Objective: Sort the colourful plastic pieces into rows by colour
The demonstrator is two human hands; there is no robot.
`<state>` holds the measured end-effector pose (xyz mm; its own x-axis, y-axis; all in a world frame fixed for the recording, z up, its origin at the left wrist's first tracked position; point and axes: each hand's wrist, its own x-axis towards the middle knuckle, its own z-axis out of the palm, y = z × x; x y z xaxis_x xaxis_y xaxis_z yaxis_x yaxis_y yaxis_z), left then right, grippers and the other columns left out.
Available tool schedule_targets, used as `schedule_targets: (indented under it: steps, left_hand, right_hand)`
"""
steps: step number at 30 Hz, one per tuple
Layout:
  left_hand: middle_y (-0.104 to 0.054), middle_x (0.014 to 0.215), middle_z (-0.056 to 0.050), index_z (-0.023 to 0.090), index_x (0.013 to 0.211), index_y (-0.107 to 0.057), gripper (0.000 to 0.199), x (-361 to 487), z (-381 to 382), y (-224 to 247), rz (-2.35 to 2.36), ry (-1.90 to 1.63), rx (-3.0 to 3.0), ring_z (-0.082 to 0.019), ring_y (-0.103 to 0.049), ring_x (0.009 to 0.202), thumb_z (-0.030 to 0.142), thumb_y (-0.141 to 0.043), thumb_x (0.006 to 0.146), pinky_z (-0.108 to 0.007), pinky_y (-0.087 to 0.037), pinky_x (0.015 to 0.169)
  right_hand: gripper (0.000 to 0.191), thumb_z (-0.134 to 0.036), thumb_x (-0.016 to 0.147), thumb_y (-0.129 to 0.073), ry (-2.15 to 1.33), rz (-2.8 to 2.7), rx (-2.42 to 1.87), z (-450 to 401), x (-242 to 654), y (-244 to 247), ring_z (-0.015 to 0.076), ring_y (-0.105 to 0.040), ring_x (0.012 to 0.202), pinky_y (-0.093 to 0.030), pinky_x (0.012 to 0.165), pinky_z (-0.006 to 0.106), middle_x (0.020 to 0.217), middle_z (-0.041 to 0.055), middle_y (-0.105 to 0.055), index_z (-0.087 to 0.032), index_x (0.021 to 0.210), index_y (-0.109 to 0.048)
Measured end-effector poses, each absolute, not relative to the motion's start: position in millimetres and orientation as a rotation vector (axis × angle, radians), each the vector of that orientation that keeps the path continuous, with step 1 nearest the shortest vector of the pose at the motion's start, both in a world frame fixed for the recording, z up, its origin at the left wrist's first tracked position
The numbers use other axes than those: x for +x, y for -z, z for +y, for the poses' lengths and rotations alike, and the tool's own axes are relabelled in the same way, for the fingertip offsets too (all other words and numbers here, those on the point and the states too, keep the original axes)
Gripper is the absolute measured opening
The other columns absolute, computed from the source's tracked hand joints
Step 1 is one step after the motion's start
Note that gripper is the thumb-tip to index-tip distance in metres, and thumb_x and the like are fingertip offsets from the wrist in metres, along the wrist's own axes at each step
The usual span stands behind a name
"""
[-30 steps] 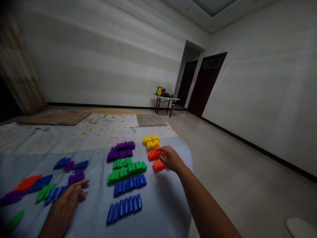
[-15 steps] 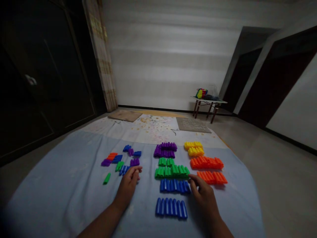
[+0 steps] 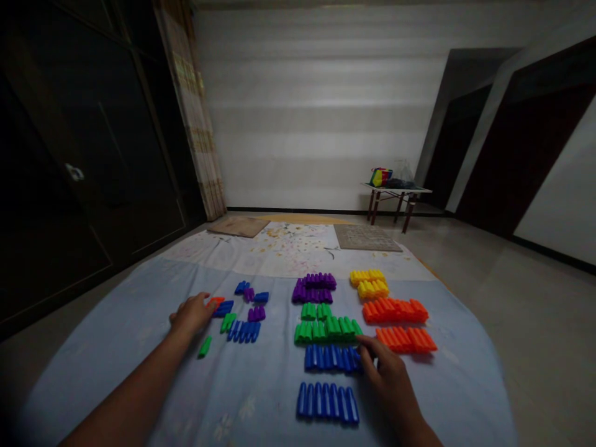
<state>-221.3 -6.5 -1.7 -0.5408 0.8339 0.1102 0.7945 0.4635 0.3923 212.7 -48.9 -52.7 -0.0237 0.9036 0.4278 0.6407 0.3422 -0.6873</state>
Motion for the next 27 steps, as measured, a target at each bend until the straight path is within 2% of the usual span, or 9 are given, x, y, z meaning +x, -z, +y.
schedule_targets:
  steps: [4,14,21,24,27]
  left_hand:
    - [-0.065,0.101,-0.015,0.02,0.09,-0.062,0.037,-234.6,-0.1,11.2,2.566,-0.461,1.472,-0.035,-0.056,0.098,0.046,-0.048,0.068,-0.048,-0.036,0.079]
    - [-0.065,0.105,-0.015,0.019,0.105,-0.056,0.047,-233.8,-5.1,16.0,2.618,-0.539,1.508,-0.032,-0.055,0.101,0.047,-0.047,0.068,-0.043,-0.031,0.082]
    - [-0.065,0.106,-0.011,0.018,0.108,-0.055,0.042,-223.4,-14.4,1.0,2.579,-0.826,1.5,-0.027,-0.054,0.105,0.033,-0.047,0.07,-0.044,-0.03,0.09]
    - [-0.065,0.105,-0.007,0.019,0.11,-0.055,0.043,-203.7,-20.9,-8.4,2.433,-0.96,1.6,-0.022,-0.058,0.099,0.038,-0.046,0.072,-0.038,-0.036,0.09]
    - [-0.066,0.097,-0.007,0.015,0.11,-0.055,0.051,-173.2,-27.1,-13.1,2.034,-1.168,1.589,-0.019,-0.061,0.089,0.045,-0.05,0.069,-0.031,-0.046,0.08]
  right_hand:
    - [0.029,-0.04,0.079,-0.048,-0.391,-1.735,-1.379,-48.1,212.0,53.5,0.0182,-0.063,0.066,-0.051,0.06,0.028,0.081,0.0037,-0.069,-0.022,0.095,-0.064]
    - [0.029,-0.04,0.08,-0.047,-0.417,-1.76,-1.351,-47.2,211.3,52.4,0.0177,-0.063,0.065,-0.05,0.06,0.028,0.079,0.0045,-0.069,-0.02,0.094,-0.064]
    - [0.029,-0.037,0.081,-0.045,-0.396,-1.764,-1.327,-48.4,208.1,48.6,0.018,-0.062,0.065,-0.05,0.061,0.029,0.078,0.005,-0.068,-0.019,0.094,-0.064]
    - [0.028,-0.034,0.082,-0.044,-0.394,-1.783,-1.312,-47.6,207.4,48.5,0.0179,-0.062,0.067,-0.05,0.063,0.03,0.08,0.0056,-0.068,-0.018,0.095,-0.063]
    - [0.026,-0.03,0.083,-0.044,-0.388,-1.809,-1.293,-45.8,205.2,46.5,0.0181,-0.062,0.07,-0.05,0.066,0.031,0.083,0.0066,-0.068,-0.018,0.096,-0.063]
